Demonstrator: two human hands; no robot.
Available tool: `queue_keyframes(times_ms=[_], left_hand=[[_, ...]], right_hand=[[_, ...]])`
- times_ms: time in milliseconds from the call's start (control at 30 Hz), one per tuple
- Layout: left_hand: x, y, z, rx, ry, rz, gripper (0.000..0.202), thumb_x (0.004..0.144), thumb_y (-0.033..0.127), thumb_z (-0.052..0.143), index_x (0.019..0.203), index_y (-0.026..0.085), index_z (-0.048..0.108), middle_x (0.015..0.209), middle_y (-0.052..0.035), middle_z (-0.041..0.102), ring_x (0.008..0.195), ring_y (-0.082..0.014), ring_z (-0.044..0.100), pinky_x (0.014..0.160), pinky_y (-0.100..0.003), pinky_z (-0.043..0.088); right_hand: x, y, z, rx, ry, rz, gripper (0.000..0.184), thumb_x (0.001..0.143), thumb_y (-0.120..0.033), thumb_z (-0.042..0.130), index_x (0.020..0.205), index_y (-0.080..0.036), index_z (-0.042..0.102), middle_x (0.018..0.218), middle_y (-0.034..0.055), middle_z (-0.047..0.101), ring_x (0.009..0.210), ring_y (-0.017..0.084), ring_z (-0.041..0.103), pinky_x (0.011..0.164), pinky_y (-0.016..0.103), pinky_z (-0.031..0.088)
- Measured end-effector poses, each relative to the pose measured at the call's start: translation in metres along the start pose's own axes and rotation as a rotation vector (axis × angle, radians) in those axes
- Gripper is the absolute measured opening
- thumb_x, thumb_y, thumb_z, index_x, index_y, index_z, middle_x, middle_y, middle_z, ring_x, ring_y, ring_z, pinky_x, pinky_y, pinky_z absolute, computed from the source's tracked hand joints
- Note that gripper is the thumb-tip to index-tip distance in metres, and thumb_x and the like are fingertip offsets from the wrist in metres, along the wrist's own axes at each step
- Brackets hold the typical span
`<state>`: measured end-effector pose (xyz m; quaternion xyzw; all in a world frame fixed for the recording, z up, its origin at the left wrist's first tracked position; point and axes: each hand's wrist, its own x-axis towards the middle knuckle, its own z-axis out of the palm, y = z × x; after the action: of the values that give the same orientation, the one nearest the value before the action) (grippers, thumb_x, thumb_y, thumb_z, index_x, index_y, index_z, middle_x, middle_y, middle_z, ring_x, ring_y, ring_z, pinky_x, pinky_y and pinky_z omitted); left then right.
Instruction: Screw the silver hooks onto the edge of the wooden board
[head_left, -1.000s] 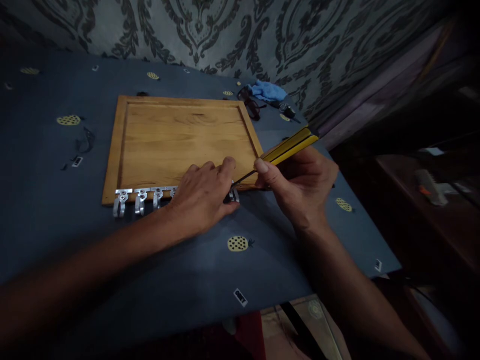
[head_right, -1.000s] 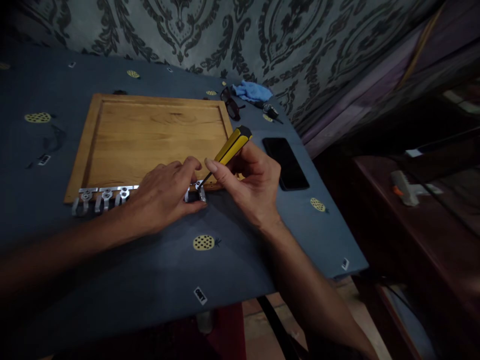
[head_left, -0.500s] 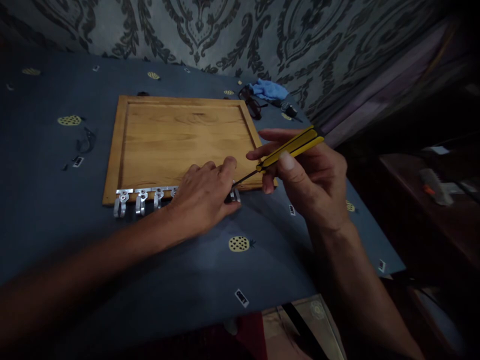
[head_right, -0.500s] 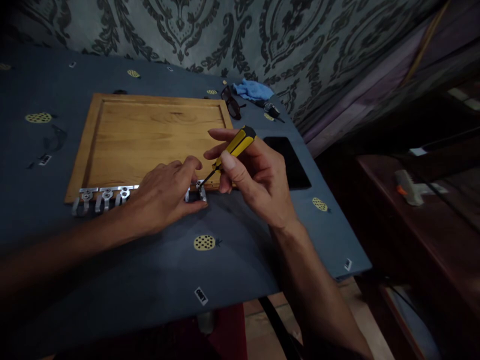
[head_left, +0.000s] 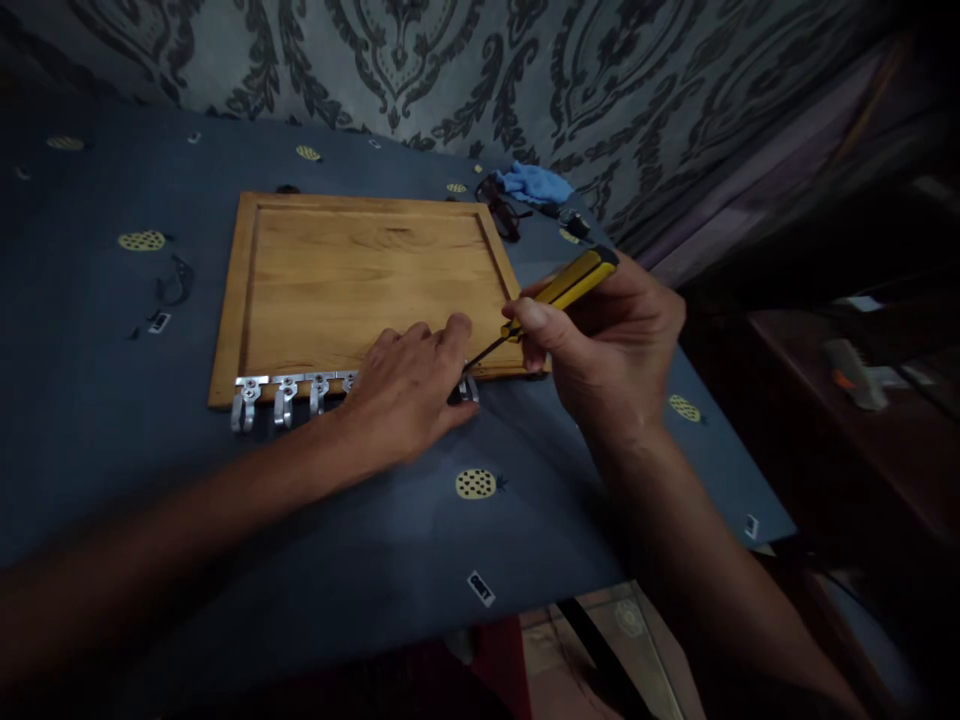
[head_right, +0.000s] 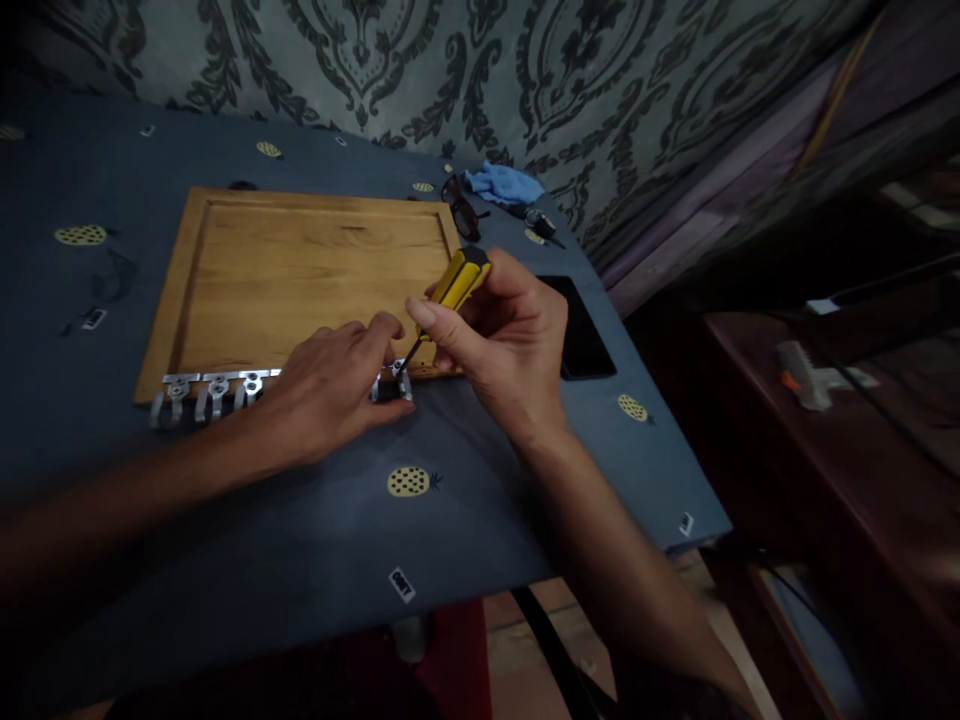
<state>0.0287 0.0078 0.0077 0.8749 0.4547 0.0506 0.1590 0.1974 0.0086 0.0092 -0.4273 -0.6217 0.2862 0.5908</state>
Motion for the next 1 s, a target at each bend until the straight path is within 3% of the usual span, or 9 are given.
queue_keyframes(times_ms=[233,500,667,833,1000], left_hand=[[0.0,-0.002,0.003,-0.005,0.023,0.0,0.059,0.092,0.039,0.07,0.137,0.013,0.041,0.113,-0.0132,0.071,0.114,-0.0341,0.065,0.095,-0.046,0.051],[0.0,0.002,-0.003,-0.01,-0.028,-0.014,0.054,0.094,0.039,0.068,0.134,0.013,0.043,0.12,-0.0147,0.07,0.118,-0.0348,0.064,0.097,-0.047,0.05],[0.0,0.001,-0.002,-0.017,-0.018,-0.017,0.053,0.093,0.04,0.069,0.133,0.015,0.044,0.119,-0.0137,0.07,0.117,-0.0344,0.064,0.097,-0.047,0.05],[0.0,0.001,-0.003,0.001,-0.027,-0.017,0.053,0.093,0.04,0.069,0.133,0.014,0.044,0.121,-0.0134,0.07,0.117,-0.034,0.064,0.098,-0.047,0.05],[0.0,0.003,-0.004,-0.003,-0.04,-0.016,0.053,0.094,0.039,0.069,0.132,0.014,0.044,0.12,-0.0136,0.07,0.118,-0.0343,0.064,0.098,-0.047,0.051]], right_hand=[[0.008,-0.006,0.017,-0.05,-0.011,-0.016,0.044,0.071,-0.049,0.091,0.066,-0.023,0.056,0.061,-0.0068,0.054,0.041,0.005,0.046,0.033,0.021,0.04],[-0.004,0.003,0.01,-0.081,0.187,-0.109,0.036,0.083,-0.053,0.081,0.074,-0.026,0.059,0.066,-0.005,0.057,0.043,0.007,0.046,0.034,0.023,0.042],[-0.005,0.009,0.005,-0.126,0.165,-0.112,0.03,0.087,-0.052,0.077,0.079,-0.026,0.062,0.07,-0.0039,0.061,0.051,0.011,0.057,0.04,0.025,0.048],[-0.004,0.007,0.008,-0.088,0.174,-0.126,0.033,0.083,-0.051,0.08,0.073,-0.026,0.061,0.065,-0.006,0.059,0.041,0.007,0.044,0.033,0.022,0.041],[-0.005,0.007,0.009,-0.038,0.146,-0.094,0.037,0.082,-0.052,0.082,0.072,-0.025,0.058,0.066,-0.0057,0.057,0.041,0.007,0.044,0.033,0.023,0.04]])
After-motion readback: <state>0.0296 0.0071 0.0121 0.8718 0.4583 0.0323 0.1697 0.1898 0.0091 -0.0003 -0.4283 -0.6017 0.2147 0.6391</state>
